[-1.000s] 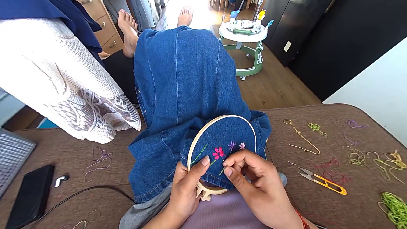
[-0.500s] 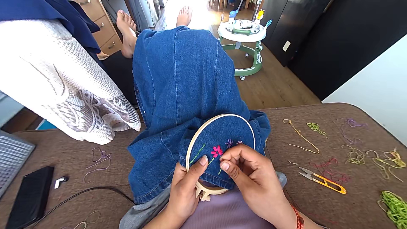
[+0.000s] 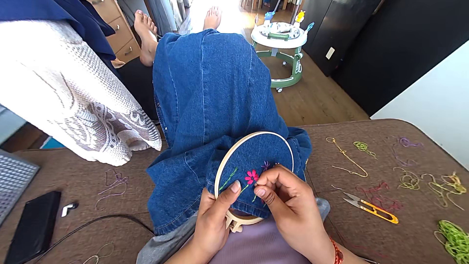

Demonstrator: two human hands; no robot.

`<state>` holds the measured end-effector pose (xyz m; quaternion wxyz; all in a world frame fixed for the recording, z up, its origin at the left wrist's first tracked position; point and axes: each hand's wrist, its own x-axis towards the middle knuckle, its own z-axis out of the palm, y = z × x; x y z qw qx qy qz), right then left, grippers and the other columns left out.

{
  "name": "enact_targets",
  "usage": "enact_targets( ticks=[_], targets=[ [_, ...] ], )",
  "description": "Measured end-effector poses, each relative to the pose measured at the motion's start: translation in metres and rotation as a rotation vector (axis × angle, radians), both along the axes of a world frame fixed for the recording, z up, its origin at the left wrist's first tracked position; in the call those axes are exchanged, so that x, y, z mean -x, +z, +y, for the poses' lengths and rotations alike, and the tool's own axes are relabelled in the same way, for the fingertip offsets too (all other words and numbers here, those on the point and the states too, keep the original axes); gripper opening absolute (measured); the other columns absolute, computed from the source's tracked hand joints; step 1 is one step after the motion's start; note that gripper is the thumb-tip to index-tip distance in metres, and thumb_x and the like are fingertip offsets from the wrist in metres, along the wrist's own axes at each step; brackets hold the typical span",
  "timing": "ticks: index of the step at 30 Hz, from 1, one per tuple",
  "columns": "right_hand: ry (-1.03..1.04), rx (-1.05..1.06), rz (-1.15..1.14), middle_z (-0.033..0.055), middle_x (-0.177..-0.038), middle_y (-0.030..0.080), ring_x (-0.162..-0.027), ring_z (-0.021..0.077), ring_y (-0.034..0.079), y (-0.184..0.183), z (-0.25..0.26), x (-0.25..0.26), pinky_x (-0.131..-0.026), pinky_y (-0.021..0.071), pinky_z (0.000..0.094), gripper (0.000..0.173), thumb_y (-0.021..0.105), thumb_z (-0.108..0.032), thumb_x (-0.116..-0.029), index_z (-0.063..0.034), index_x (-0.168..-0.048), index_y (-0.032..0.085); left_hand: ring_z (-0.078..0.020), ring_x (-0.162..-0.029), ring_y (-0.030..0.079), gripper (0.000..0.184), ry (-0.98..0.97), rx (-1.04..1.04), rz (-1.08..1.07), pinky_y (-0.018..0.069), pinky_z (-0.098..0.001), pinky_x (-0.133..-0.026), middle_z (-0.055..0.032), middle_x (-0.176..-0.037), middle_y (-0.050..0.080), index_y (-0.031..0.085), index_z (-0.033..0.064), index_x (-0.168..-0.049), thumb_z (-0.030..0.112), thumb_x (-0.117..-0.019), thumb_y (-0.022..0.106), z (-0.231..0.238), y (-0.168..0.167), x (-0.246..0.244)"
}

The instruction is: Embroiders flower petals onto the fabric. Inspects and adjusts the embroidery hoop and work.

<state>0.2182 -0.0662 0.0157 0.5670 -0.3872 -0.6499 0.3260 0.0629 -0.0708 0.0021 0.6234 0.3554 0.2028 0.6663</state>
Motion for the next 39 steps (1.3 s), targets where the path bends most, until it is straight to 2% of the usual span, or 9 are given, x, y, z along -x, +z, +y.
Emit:
enact_targets(
  ticks=[19, 25, 28, 31, 32, 34, 35, 37, 39],
  targets=[
    [-0.004, -0.021, 0.011, -0.0025, -0.083, 0.062, -0.070, -0.0001, 0.058, -0.004, -0.001, 0.003, -0.064, 0.0519, 0.0133, 0.005, 0.065, -0.010, -0.0960, -0.0059, -0.094, 0.067, -0.0187, -0.095, 0.075, 0.019, -0.012, 0.038, -0.095, 0.0616, -0.0378, -0.088, -0.0132, -0.102, 0.076, 0.069, 0.0031, -0.113, 0.012, -0.0959, 0.067, -0.001, -0.002, -0.002],
    [-0.006, -0.018, 0.052, -0.0032, -0.080, 0.065, -0.069, -0.0003, 0.060, -0.002, 0.000, 0.004, -0.063, 0.0528, 0.0136, 0.010, 0.068, -0.017, -0.0966, -0.0075, -0.094, 0.065, -0.0179, -0.098, 0.075, 0.019, -0.003, -0.003, -0.093, 0.0606, -0.0375, -0.091, -0.0125, -0.104, 0.076, 0.069, 0.0040, -0.114, 0.011, -0.0965, 0.067, -0.002, -0.005, -0.003],
    [0.020, -0.007, 0.079, -0.0039, -0.077, 0.065, -0.066, 0.0005, 0.061, 0.004, 0.003, 0.002, -0.060, 0.0530, 0.0140, 0.017, 0.074, -0.020, -0.0941, -0.0112, -0.098, 0.060, -0.0137, -0.100, 0.073, 0.019, 0.012, -0.097, -0.017, 0.0596, -0.0340, -0.093, -0.0082, -0.107, 0.076, 0.071, 0.0081, -0.116, 0.012, -0.0988, 0.064, -0.001, -0.007, -0.003],
    [0.009, -0.066, -0.058, -0.0048, -0.080, 0.062, -0.066, 0.0007, 0.058, 0.014, 0.006, -0.002, -0.058, 0.0504, 0.0138, 0.020, 0.074, -0.025, -0.0948, -0.0139, -0.109, 0.065, -0.0094, -0.099, 0.073, 0.019, 0.043, -0.157, 0.065, 0.0595, -0.0300, -0.092, -0.0035, -0.107, 0.076, 0.072, 0.0114, -0.117, 0.013, -0.0999, 0.063, 0.000, -0.007, -0.003],
    [-0.016, -0.104, -0.140, -0.0059, -0.085, 0.060, -0.070, -0.0001, 0.058, 0.019, 0.007, -0.003, -0.060, 0.0508, 0.0130, 0.017, 0.073, -0.027, -0.0957, -0.0164, -0.108, 0.069, -0.0083, -0.098, 0.073, 0.019, 0.046, -0.171, 0.081, 0.0595, -0.0286, -0.091, -0.0025, -0.106, 0.076, 0.072, 0.0117, -0.116, 0.013, -0.1001, 0.063, 0.000, -0.007, -0.003],
    [-0.039, -0.161, -0.236, -0.0070, -0.093, 0.059, -0.078, -0.0002, 0.058, 0.030, 0.009, -0.005, -0.064, 0.0512, 0.0133, 0.008, 0.069, -0.028, -0.0970, -0.0198, -0.097, 0.072, -0.0061, -0.098, 0.072, 0.019, 0.048, -0.202, 0.112, 0.0589, -0.0263, -0.091, -0.0003, -0.107, 0.076, 0.071, 0.0131, -0.117, 0.014, -0.1010, 0.062, -0.001, -0.007, -0.004],
    [-0.014, -0.167, -0.227, -0.0074, -0.094, 0.060, -0.082, 0.0011, 0.059, 0.036, 0.009, -0.006, -0.068, 0.0525, 0.0151, 0.008, 0.068, -0.027, -0.0977, -0.0196, -0.094, 0.070, -0.0059, -0.099, 0.072, 0.019, 0.046, -0.210, 0.115, 0.0587, -0.0262, -0.091, 0.0001, -0.107, 0.076, 0.071, 0.0136, -0.117, 0.014, -0.1011, 0.062, -0.001, -0.007, -0.004],
    [0.094, -0.167, -0.059, -0.0049, -0.090, 0.063, -0.084, 0.0050, 0.063, 0.047, 0.009, -0.007, -0.074, 0.0556, 0.0202, 0.011, 0.064, -0.024, -0.1006, -0.0146, -0.094, 0.065, -0.0066, -0.100, 0.072, 0.019, 0.034, -0.210, 0.110, 0.0587, -0.0268, -0.092, -0.0002, -0.108, 0.076, 0.071, 0.0138, -0.118, 0.014, -0.1013, 0.061, -0.001, -0.006, -0.004],
    [0.165, -0.161, 0.119, -0.0030, -0.086, 0.066, -0.079, 0.0069, 0.067, 0.060, 0.008, -0.010, -0.072, 0.0597, 0.0224, 0.013, 0.059, -0.026, -0.1043, -0.0136, -0.099, 0.063, -0.0085, -0.100, 0.073, 0.019, 0.023, -0.182, 0.085, 0.0592, -0.0288, -0.092, -0.0022, -0.108, 0.076, 0.072, 0.0130, -0.117, 0.014, -0.1012, 0.062, 0.000, -0.006, -0.003]
  ],
)
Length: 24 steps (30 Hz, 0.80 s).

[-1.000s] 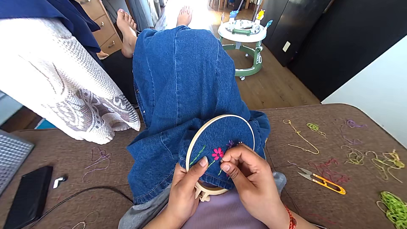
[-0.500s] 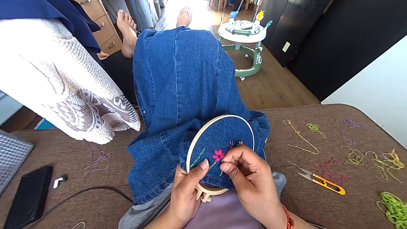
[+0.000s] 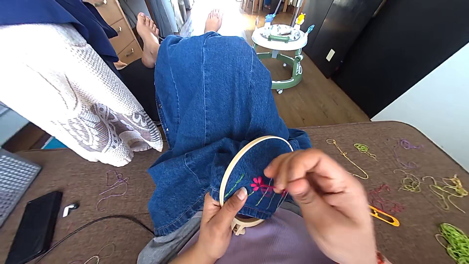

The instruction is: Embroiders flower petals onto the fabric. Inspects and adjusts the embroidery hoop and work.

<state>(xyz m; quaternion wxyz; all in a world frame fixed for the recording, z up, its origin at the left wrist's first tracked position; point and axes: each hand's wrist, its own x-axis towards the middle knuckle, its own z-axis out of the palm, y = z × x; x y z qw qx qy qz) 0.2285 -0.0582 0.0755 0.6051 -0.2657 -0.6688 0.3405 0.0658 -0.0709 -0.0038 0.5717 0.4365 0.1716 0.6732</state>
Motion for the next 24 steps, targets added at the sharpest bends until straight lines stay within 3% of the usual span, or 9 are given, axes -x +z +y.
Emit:
enact_targets(
  ticks=[3, 7, 12, 19, 24],
  targets=[
    [0.037, 0.042, 0.074, -0.0032, -0.078, 0.062, -0.065, 0.0051, 0.064, 0.011, -0.002, -0.010, -0.062, 0.0585, 0.0200, 0.015, 0.056, -0.029, -0.1060, -0.0149, -0.102, 0.060, -0.0119, -0.100, 0.073, 0.018, -0.009, 0.056, -0.047, 0.0596, -0.0322, -0.093, -0.0058, -0.107, 0.076, 0.072, 0.0102, -0.116, 0.012, -0.1003, 0.062, 0.000, 0.000, 0.001],
    [0.024, 0.073, 0.081, -0.0053, -0.075, 0.058, -0.062, 0.0028, 0.059, 0.016, -0.009, -0.027, -0.057, 0.0541, 0.0177, 0.015, 0.059, -0.031, -0.1042, -0.0163, -0.101, 0.062, -0.0137, -0.095, 0.075, 0.016, -0.004, 0.160, -0.086, 0.0613, -0.0337, -0.088, -0.0083, -0.102, 0.077, 0.072, 0.0073, -0.111, 0.012, -0.0980, 0.065, 0.001, 0.003, 0.002],
    [0.043, 0.091, 0.098, -0.0052, -0.081, 0.064, -0.067, 0.0037, 0.064, 0.010, -0.019, -0.032, -0.061, 0.0581, 0.0190, 0.011, 0.063, -0.027, -0.1024, -0.0158, -0.102, 0.064, -0.0158, -0.092, 0.075, 0.016, -0.007, 0.224, -0.102, 0.0623, -0.0353, -0.086, -0.0104, -0.100, 0.076, 0.068, 0.0047, -0.111, 0.011, -0.0979, 0.064, 0.000, 0.006, 0.002],
    [0.053, 0.114, 0.009, 0.0006, -0.097, 0.067, -0.081, 0.0061, 0.069, -0.035, -0.018, -0.014, -0.070, 0.0632, 0.0219, 0.007, 0.065, -0.014, -0.1009, -0.0085, -0.104, 0.068, -0.0201, -0.086, 0.076, 0.016, -0.030, 0.381, -0.164, 0.0644, -0.0376, -0.078, -0.0158, -0.096, 0.076, 0.066, 0.0005, -0.107, 0.012, -0.0960, 0.064, 0.002, 0.010, 0.003],
    [-0.067, 0.069, -0.118, -0.0009, -0.092, 0.064, -0.079, -0.0002, 0.062, -0.054, -0.019, -0.002, -0.069, 0.0551, 0.0145, 0.012, 0.065, -0.017, -0.1007, -0.0063, -0.103, 0.069, -0.0206, -0.087, 0.076, 0.017, -0.056, 0.374, -0.191, 0.0641, -0.0383, -0.080, -0.0164, -0.097, 0.075, 0.066, -0.0002, -0.107, 0.012, -0.0955, 0.065, 0.003, 0.008, 0.004]
  ],
)
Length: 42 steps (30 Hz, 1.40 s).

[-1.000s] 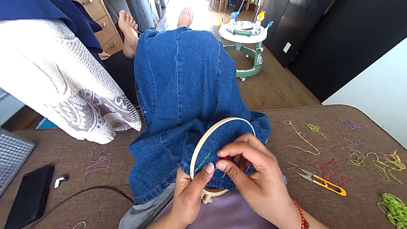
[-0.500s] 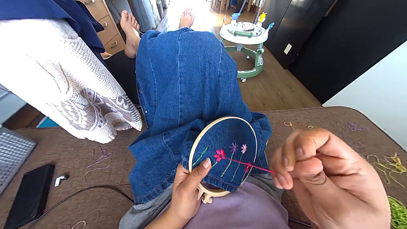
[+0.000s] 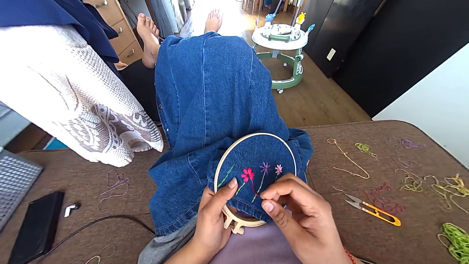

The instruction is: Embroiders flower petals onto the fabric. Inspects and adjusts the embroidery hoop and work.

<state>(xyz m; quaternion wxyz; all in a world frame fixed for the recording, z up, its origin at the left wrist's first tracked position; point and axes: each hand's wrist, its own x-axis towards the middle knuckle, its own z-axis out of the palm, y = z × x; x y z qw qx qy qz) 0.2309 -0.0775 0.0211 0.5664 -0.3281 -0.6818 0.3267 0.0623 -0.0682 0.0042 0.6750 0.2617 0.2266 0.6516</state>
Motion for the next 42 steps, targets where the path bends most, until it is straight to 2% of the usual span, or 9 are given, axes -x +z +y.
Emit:
enact_targets(
  ticks=[3, 5, 9, 14, 17, 21, 24, 28, 42],
  targets=[
    [-0.027, 0.008, -0.058, -0.0016, -0.084, 0.061, -0.071, -0.0021, 0.056, -0.006, 0.002, 0.003, -0.061, 0.0481, 0.0120, 0.012, 0.063, -0.015, -0.0987, -0.0045, -0.102, 0.069, -0.0209, -0.088, 0.076, 0.017, 0.002, -0.017, 0.002, 0.0638, -0.0387, -0.081, -0.0162, -0.097, 0.076, 0.067, 0.0002, -0.107, 0.012, -0.0953, 0.066, 0.000, -0.001, 0.000],
    [-0.016, 0.015, -0.011, -0.0021, -0.084, 0.063, -0.071, -0.0017, 0.057, -0.005, 0.003, 0.004, -0.062, 0.0497, 0.0130, 0.012, 0.063, -0.014, -0.0991, -0.0045, -0.102, 0.069, -0.0208, -0.088, 0.076, 0.017, 0.000, -0.022, 0.001, 0.0638, -0.0389, -0.081, -0.0166, -0.097, 0.075, 0.067, 0.0001, -0.107, 0.013, -0.0954, 0.066, 0.000, -0.001, 0.000],
    [0.113, 0.036, 0.332, -0.0005, -0.094, 0.070, -0.087, 0.0071, 0.069, 0.008, 0.006, -0.005, -0.078, 0.0591, 0.0230, 0.014, 0.060, -0.024, -0.1041, -0.0134, -0.108, 0.068, -0.0205, -0.087, 0.076, 0.017, 0.000, -0.012, -0.001, 0.0641, -0.0385, -0.080, -0.0161, -0.097, 0.076, 0.067, 0.0005, -0.107, 0.012, -0.0955, 0.066, 0.000, 0.000, 0.000],
    [0.324, 0.160, 0.643, 0.0009, -0.086, 0.064, -0.076, 0.0079, 0.066, 0.023, 0.010, -0.015, -0.069, 0.0584, 0.0230, 0.011, 0.064, -0.019, -0.1013, -0.0112, -0.108, 0.067, -0.0200, -0.088, 0.077, 0.014, 0.007, -0.008, -0.013, 0.0641, -0.0379, -0.080, -0.0153, -0.096, 0.076, 0.067, 0.0010, -0.107, 0.010, -0.0955, 0.065, 0.000, 0.001, -0.001],
    [0.218, 0.065, 0.516, -0.0019, -0.086, 0.063, -0.072, 0.0053, 0.064, 0.024, 0.011, -0.018, -0.067, 0.0569, 0.0204, 0.010, 0.064, -0.022, -0.1018, -0.0127, -0.106, 0.067, -0.0196, -0.087, 0.077, 0.014, 0.006, -0.004, -0.006, 0.0642, -0.0371, -0.079, -0.0150, -0.096, 0.076, 0.068, 0.0015, -0.106, 0.010, -0.0954, 0.065, 0.000, 0.001, -0.001],
    [-0.083, -0.137, 0.028, -0.0071, -0.088, 0.062, -0.076, -0.0010, 0.061, 0.023, 0.008, -0.022, -0.066, 0.0542, 0.0144, 0.011, 0.061, -0.027, -0.1032, -0.0173, -0.104, 0.067, -0.0200, -0.085, 0.077, 0.014, 0.009, 0.012, -0.002, 0.0645, -0.0377, -0.078, -0.0158, -0.095, 0.076, 0.066, 0.0008, -0.106, 0.010, -0.0963, 0.064, -0.001, 0.002, -0.001],
    [-0.162, -0.166, -0.199, -0.0047, -0.086, 0.060, -0.074, -0.0030, 0.057, 0.015, 0.006, -0.016, -0.063, 0.0495, 0.0111, 0.013, 0.061, -0.023, -0.1016, -0.0131, -0.103, 0.068, -0.0205, -0.086, 0.076, 0.015, 0.013, 0.009, 0.002, 0.0643, -0.0382, -0.078, -0.0162, -0.096, 0.076, 0.067, 0.0001, -0.106, 0.011, -0.0961, 0.064, 0.000, 0.001, -0.001],
    [-0.142, -0.100, -0.241, -0.0029, -0.081, 0.059, -0.069, -0.0033, 0.053, 0.005, 0.006, -0.008, -0.059, 0.0450, 0.0101, 0.013, 0.062, -0.018, -0.0980, -0.0077, -0.099, 0.070, -0.0208, -0.087, 0.076, 0.016, 0.013, 0.012, 0.008, 0.0641, -0.0388, -0.080, -0.0162, -0.096, 0.076, 0.066, 0.0001, -0.107, 0.011, -0.0951, 0.065, 0.000, 0.001, -0.001],
    [-0.177, -0.043, -0.246, -0.0058, -0.076, 0.060, -0.066, -0.0046, 0.052, 0.001, 0.007, 0.002, -0.057, 0.0435, 0.0095, 0.013, 0.062, -0.017, -0.0949, -0.0077, -0.095, 0.071, -0.0199, -0.086, 0.076, 0.017, 0.010, -0.008, 0.005, 0.0639, -0.0379, -0.080, -0.0156, -0.095, 0.076, 0.067, 0.0008, -0.105, 0.014, -0.0945, 0.068, -0.001, -0.002, -0.001]
  ],
)
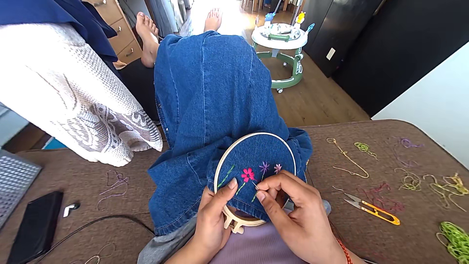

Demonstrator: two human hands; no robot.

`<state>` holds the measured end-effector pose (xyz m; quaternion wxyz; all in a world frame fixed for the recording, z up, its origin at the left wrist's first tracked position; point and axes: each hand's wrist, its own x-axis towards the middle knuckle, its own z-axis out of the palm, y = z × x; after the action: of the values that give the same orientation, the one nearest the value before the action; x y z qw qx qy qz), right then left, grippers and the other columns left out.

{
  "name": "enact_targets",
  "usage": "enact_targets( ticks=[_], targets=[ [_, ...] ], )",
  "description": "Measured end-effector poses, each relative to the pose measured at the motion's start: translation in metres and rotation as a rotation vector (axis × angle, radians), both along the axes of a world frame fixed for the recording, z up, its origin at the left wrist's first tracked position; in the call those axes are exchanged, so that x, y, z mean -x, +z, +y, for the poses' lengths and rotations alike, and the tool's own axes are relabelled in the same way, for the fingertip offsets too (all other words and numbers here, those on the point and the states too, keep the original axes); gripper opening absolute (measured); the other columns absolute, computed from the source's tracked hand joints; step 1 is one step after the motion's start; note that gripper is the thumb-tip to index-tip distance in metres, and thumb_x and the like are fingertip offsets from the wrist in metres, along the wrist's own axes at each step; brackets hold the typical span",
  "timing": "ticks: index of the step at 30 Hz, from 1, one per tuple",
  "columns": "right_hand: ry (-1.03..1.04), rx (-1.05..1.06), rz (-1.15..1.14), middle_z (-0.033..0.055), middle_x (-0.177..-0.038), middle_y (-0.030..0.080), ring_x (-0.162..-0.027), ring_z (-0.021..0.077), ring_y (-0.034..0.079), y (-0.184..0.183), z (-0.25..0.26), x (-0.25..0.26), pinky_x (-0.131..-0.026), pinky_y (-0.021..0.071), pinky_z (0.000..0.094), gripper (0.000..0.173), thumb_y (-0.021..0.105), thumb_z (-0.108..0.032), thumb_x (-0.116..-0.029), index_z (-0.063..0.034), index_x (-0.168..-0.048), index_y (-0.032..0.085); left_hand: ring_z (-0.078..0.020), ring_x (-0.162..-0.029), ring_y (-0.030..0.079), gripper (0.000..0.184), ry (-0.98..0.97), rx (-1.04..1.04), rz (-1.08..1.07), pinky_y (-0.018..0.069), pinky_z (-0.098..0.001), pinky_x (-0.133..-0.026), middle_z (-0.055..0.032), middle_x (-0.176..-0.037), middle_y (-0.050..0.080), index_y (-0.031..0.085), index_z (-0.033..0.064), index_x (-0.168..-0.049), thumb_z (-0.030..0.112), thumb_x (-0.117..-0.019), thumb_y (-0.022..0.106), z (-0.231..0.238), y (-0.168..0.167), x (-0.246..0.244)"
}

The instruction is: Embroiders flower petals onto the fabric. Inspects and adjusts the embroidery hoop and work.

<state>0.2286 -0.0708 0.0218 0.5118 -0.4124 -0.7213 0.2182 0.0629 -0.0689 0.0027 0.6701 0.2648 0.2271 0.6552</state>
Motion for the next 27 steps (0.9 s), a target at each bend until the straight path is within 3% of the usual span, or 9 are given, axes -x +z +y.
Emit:
enact_targets(
  ticks=[13, 27],
  targets=[
    [0.068, 0.137, 0.149, -0.0048, -0.078, 0.063, -0.065, -0.0032, 0.055, 0.001, -0.001, 0.004, -0.057, 0.0471, 0.0113, 0.011, 0.063, -0.014, -0.0966, -0.0058, -0.096, 0.070, -0.0193, -0.093, 0.076, 0.020, 0.023, -0.102, 0.016, 0.0623, -0.0378, -0.086, -0.0143, -0.100, 0.076, 0.067, 0.0016, -0.112, 0.013, -0.0957, 0.068, -0.001, -0.003, -0.002],
    [0.048, 0.157, 0.244, -0.0038, -0.081, 0.063, -0.068, -0.0017, 0.057, -0.008, 0.003, 0.014, -0.060, 0.0492, 0.0123, 0.008, 0.064, -0.013, -0.0968, -0.0060, -0.094, 0.068, -0.0190, -0.089, 0.076, 0.019, 0.030, -0.040, 0.007, 0.0631, -0.0370, -0.082, -0.0151, -0.097, 0.076, 0.068, 0.0006, -0.108, 0.014, -0.0944, 0.068, -0.002, -0.002, -0.003]
  ],
)
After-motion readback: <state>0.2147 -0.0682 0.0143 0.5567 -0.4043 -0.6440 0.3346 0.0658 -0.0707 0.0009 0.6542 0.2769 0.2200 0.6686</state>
